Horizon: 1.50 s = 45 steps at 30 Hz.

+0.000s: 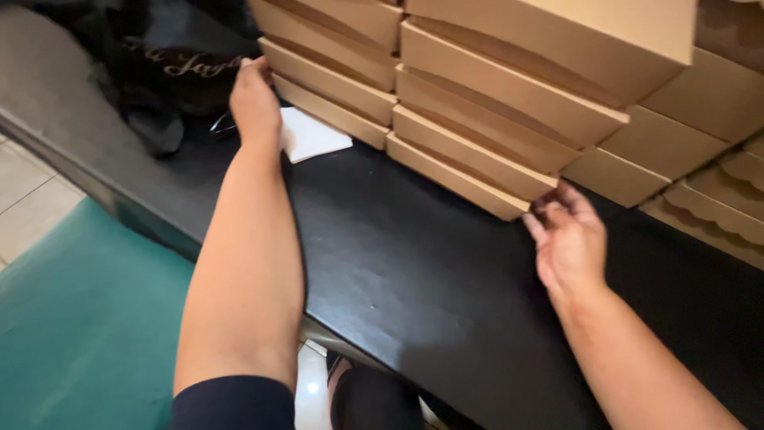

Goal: The person assembles a flat-packed cardboard box by folding the sides and tucking the tabs into slots to form a rectangular container. After closing the lid, the person stacks the finished box with a pile of identical boxes on the table.

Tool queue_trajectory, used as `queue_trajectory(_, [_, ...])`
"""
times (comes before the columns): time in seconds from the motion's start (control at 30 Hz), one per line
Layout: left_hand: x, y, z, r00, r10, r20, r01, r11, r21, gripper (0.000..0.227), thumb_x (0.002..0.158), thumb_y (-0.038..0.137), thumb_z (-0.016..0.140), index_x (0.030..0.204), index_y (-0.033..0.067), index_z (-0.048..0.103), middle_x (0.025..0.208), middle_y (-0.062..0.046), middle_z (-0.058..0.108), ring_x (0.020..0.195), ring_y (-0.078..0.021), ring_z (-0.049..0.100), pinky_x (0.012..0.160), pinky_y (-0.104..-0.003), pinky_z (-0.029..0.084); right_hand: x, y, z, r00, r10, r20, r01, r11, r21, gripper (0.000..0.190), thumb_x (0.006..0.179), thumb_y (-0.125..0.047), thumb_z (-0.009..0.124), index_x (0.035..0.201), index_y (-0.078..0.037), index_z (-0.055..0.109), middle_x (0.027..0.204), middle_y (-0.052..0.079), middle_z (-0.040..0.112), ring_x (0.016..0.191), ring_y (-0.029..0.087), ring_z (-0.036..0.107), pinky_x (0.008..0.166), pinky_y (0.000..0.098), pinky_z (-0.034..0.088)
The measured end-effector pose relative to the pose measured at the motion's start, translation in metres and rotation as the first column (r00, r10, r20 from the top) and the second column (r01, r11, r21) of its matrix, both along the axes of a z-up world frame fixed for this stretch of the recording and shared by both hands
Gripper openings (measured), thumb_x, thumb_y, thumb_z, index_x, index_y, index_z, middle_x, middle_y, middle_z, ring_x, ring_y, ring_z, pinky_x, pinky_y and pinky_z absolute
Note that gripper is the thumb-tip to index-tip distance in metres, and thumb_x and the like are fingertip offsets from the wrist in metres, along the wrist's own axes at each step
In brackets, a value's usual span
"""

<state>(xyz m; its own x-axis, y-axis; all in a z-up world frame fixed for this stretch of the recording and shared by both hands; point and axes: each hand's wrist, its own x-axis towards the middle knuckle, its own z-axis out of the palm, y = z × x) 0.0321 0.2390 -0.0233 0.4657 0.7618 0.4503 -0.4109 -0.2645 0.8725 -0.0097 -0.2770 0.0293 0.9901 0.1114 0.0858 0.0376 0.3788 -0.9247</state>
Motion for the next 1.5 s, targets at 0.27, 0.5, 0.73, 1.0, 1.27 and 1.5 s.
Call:
queue_trajectory(0.27, [-0.006,-0.003,0.004,0.994,-0.097,0.054,0.096,0.995,0.016,0.056,0.109,0.033,0.032,0.121,-0.0048,0.072,0.115,-0.015,0.077,0.108,-0.0241,0.072,0.098,-0.035,0.053,0.007,-0.003,-0.001,0.984,0.173,-0.043,-0.174,0.985,-0.003,0.043,0.097,0.003,0.045,0.139,0.000,0.053,0.131,0.008,0.061,0.121,0.020,0.059,0.113,0.0408,0.046])
queue_trajectory(0.5, [-0.012,-0.009,0.008,0.991,-0.129,0.041,0.128,0.991,0.035,0.056,0.109,0.033,0.030,0.125,-0.0035,0.070,0.119,-0.015,0.076,0.113,-0.0233,0.072,0.103,-0.034,0.052,0.015,-0.011,0.006,0.963,0.265,-0.042,-0.266,0.963,-0.044,0.048,0.101,-0.005,0.045,0.149,-0.006,0.048,0.136,0.005,0.060,0.124,0.020,0.056,0.108,0.0397,0.044])
queue_trajectory(0.73, [-0.009,-0.011,0.006,1.000,0.001,-0.022,0.000,0.999,0.050,0.049,0.108,0.031,0.037,0.123,-0.0013,0.070,0.120,-0.015,0.074,0.112,-0.0260,0.068,0.099,-0.038,0.051,0.000,0.003,0.009,0.979,0.200,0.049,-0.195,0.976,-0.092,0.059,0.100,-0.008,0.045,0.157,-0.016,0.030,0.154,0.001,0.043,0.139,0.019,0.044,0.111,0.0437,0.040])
queue_trajectory(1.0, [-0.020,-0.023,0.017,0.964,0.160,-0.211,-0.109,0.966,0.236,0.049,0.108,0.031,0.032,0.130,0.0076,0.070,0.129,-0.022,0.064,0.121,-0.0358,0.057,0.104,-0.043,0.042,0.007,0.003,0.001,0.971,0.237,0.034,-0.228,0.958,-0.174,0.056,0.104,-0.014,0.045,0.159,-0.014,0.036,0.157,0.003,0.046,0.143,0.020,0.043,0.116,0.0422,0.035])
queue_trajectory(1.27, [-0.018,-0.054,0.024,0.893,0.373,-0.252,-0.285,0.902,0.325,0.062,0.104,0.046,0.056,0.152,0.0081,0.045,0.153,-0.024,0.040,0.140,-0.0429,0.041,0.119,-0.050,0.032,-0.016,0.012,0.025,0.968,0.153,0.201,-0.129,0.984,-0.124,0.062,0.107,-0.034,0.034,0.163,-0.012,0.019,0.168,0.003,0.028,0.151,0.020,0.030,0.119,0.0396,0.025])
queue_trajectory(1.5, [-0.067,-0.165,0.094,0.973,0.232,-0.012,-0.154,0.684,0.713,0.124,0.080,0.074,0.075,0.164,0.0054,0.014,0.169,-0.026,0.003,0.156,-0.0489,0.002,0.125,-0.062,0.006,-0.005,0.011,0.007,0.931,0.155,0.330,-0.029,0.934,-0.357,0.067,0.108,-0.040,0.037,0.162,-0.002,0.021,0.171,0.010,0.022,0.158,0.023,0.015,0.125,0.0333,0.010])
